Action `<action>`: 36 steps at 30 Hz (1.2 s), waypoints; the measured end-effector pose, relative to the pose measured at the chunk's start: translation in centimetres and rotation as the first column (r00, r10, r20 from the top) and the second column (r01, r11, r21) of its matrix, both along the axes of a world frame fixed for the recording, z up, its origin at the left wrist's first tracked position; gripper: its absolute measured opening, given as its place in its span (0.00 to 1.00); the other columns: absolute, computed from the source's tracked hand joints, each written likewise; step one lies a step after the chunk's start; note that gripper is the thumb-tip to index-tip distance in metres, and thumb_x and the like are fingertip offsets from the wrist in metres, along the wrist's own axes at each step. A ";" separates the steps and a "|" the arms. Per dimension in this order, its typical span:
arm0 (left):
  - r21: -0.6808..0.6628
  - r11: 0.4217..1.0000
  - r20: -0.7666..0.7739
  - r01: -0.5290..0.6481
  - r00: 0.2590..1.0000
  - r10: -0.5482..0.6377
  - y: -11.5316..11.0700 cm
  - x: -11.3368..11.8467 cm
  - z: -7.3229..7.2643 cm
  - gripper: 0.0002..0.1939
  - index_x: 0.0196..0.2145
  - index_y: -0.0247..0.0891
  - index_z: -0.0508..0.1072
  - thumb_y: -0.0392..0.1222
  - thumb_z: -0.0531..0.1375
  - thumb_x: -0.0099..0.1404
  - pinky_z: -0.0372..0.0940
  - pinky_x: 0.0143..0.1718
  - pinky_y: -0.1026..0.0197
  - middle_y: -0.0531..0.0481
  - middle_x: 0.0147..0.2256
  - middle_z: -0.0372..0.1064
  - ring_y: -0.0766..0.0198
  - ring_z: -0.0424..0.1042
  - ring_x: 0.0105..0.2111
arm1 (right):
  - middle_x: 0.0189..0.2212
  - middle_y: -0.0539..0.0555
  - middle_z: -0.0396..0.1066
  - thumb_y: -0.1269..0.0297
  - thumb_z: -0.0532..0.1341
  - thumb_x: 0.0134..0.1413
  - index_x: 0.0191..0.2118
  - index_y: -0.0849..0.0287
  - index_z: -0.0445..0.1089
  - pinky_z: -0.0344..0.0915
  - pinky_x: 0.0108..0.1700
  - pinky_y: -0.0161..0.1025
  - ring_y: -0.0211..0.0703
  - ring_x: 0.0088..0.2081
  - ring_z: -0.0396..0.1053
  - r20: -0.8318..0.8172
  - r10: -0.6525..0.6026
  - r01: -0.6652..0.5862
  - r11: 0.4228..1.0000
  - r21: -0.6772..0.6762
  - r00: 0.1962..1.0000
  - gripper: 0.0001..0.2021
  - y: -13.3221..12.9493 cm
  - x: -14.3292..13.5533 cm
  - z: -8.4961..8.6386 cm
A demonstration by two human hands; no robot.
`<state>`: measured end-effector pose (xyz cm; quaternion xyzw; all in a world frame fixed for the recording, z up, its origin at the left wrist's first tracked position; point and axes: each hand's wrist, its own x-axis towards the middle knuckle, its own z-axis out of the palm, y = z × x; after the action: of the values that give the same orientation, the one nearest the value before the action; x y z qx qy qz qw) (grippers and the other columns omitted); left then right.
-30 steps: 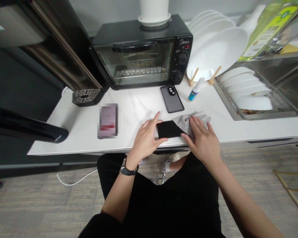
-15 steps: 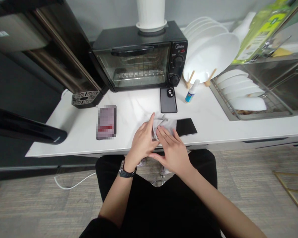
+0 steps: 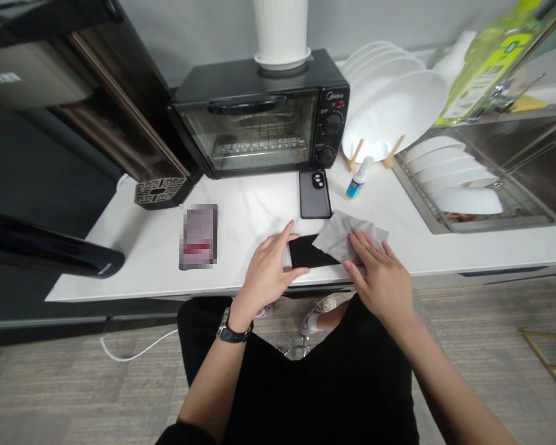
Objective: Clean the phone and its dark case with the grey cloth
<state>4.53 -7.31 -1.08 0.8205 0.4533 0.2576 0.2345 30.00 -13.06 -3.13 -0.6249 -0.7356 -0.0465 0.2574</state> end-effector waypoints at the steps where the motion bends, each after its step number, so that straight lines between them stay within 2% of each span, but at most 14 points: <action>1: -0.001 1.000 0.003 0.002 1.000 -0.002 0.0 0.0 0.0 0.54 0.76 0.52 0.43 0.46 0.73 0.65 0.62 0.65 0.42 0.46 0.64 0.70 0.47 0.67 0.63 | 0.67 0.65 0.68 0.47 0.51 0.74 0.70 0.62 0.64 0.65 0.67 0.63 0.62 0.66 0.69 -0.005 -0.023 0.023 1.000 0.005 1.000 0.30 0.5 -0.1 -0.1; 3: 0.005 1.000 0.012 0.008 1.000 -0.008 0.0 0.0 0.0 0.54 0.76 0.52 0.43 0.46 0.72 0.65 0.61 0.65 0.42 0.46 0.64 0.70 0.47 0.67 0.63 | 0.66 0.70 0.67 0.42 0.52 0.72 0.69 0.66 0.64 0.63 0.68 0.65 0.65 0.67 0.68 -0.006 -0.051 0.051 0.999 0.018 0.999 0.35 1.3 -1.1 -0.1; 6: 0.018 1.000 0.025 0.012 1.000 -0.012 0.0 0.0 -0.3 0.53 0.76 0.52 0.43 0.45 0.72 0.66 0.62 0.66 0.43 0.46 0.64 0.70 0.48 0.67 0.63 | 0.66 0.75 0.66 0.37 0.53 0.69 0.68 0.72 0.65 0.60 0.69 0.66 0.68 0.69 0.64 -0.009 -0.027 0.027 1.000 0.012 1.000 0.41 2.3 -4.0 -0.2; 10: 0.054 0.998 0.013 0.017 1.000 -0.018 0.1 -0.2 -1.0 0.50 0.77 0.48 0.42 0.40 0.68 0.68 0.64 0.64 0.45 0.43 0.64 0.69 0.49 0.68 0.62 | 0.67 0.76 0.65 0.36 0.53 0.68 0.67 0.76 0.65 0.59 0.71 0.63 0.67 0.70 0.62 -0.049 0.105 -0.106 0.994 -0.033 0.993 0.43 2.1 -8.6 0.0; 13: 0.071 0.997 -0.031 -0.003 0.999 0.005 0.3 -0.3 -1.4 0.52 0.77 0.43 0.41 0.34 0.65 0.65 0.66 0.62 0.44 0.38 0.63 0.68 0.47 0.69 0.61 | 0.68 0.73 0.63 0.36 0.54 0.68 0.69 0.74 0.63 0.57 0.73 0.62 0.63 0.72 0.60 -0.078 0.215 -0.220 0.974 -0.060 0.973 0.44 0.8 -10.1 0.2; 15: 0.068 0.998 -0.060 -0.014 0.998 0.018 0.3 -0.3 -1.4 0.54 0.78 0.43 0.39 0.31 0.64 0.62 0.67 0.61 0.44 0.38 0.64 0.67 0.46 0.68 0.62 | 0.68 0.69 0.64 0.35 0.54 0.67 0.71 0.69 0.62 0.57 0.73 0.62 0.61 0.71 0.62 -0.098 0.262 -0.269 0.961 -0.069 0.960 0.42 -0.3 -9.7 0.4; 18: 0.058 0.998 -0.057 0.008 0.998 -0.004 0.1 -0.2 -1.2 0.55 0.78 0.45 0.37 0.32 0.64 0.62 0.66 0.62 0.44 0.41 0.65 0.67 0.46 0.68 0.62 | 0.68 0.63 0.66 0.38 0.54 0.70 0.73 0.60 0.60 0.58 0.72 0.64 0.58 0.70 0.64 -0.105 0.299 -0.307 0.949 -0.076 0.949 0.37 -1.9 -7.7 0.6; 22: 0.052 0.999 -0.025 0.014 1.000 -0.013 0.1 -0.1 -0.8 0.55 0.77 0.48 0.39 0.32 0.67 0.63 0.63 0.65 0.45 0.46 0.64 0.69 0.49 0.67 0.63 | 0.69 0.59 0.64 0.47 0.53 0.74 0.74 0.55 0.57 0.57 0.73 0.63 0.56 0.70 0.63 -0.050 0.268 -0.272 0.959 -0.081 0.962 0.31 -3.2 -4.3 0.6; 27: 0.034 0.999 -0.007 0.014 1.000 -0.014 0.1 -0.1 -0.6 0.55 0.77 0.49 0.42 0.44 0.72 0.65 0.62 0.65 0.44 0.46 0.64 0.70 0.48 0.67 0.64 | 0.70 0.58 0.64 0.51 0.52 0.75 0.74 0.55 0.58 0.59 0.71 0.63 0.57 0.69 0.65 -0.003 0.121 -0.121 0.992 -0.046 0.993 0.29 -2.8 -1.0 0.2; 30: 0.026 1.000 -0.009 0.012 1.000 -0.011 0.1 -0.1 -0.6 0.55 0.76 0.50 0.42 0.47 0.73 0.65 0.61 0.65 0.42 0.46 0.65 0.69 0.47 0.67 0.64 | 0.69 0.60 0.66 0.51 0.52 0.75 0.72 0.56 0.61 0.61 0.70 0.63 0.58 0.68 0.66 -0.010 0.038 -0.038 0.999 -0.024 0.999 0.27 -1.5 -0.2 0.1; 33: 0.020 1.000 -0.007 0.013 1.000 -0.013 0.1 -0.1 -0.5 0.54 0.76 0.51 0.42 0.46 0.72 0.66 0.61 0.65 0.41 0.45 0.65 0.69 0.47 0.67 0.65 | 0.67 0.65 0.67 0.48 0.52 0.74 0.70 0.62 0.65 0.63 0.68 0.63 0.61 0.68 0.67 -0.017 -0.037 0.037 0.999 -0.004 0.999 0.29 0.0 -0.7 0.0; 36: 0.025 1.000 0.003 0.018 1.000 -0.018 0.0 0.0 -0.4 0.53 0.76 0.51 0.43 0.46 0.72 0.66 0.61 0.65 0.42 0.45 0.65 0.69 0.48 0.68 0.64 | 0.65 0.72 0.68 0.41 0.53 0.71 0.68 0.70 0.66 0.63 0.68 0.65 0.66 0.67 0.67 -0.008 -0.074 0.074 0.997 0.021 0.997 0.36 1.3 -2.6 -0.1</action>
<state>4.48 -7.31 -1.50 0.8269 0.4425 0.2624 0.2272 27.36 -11.81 -3.22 -0.6491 -0.7105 -0.0616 0.2648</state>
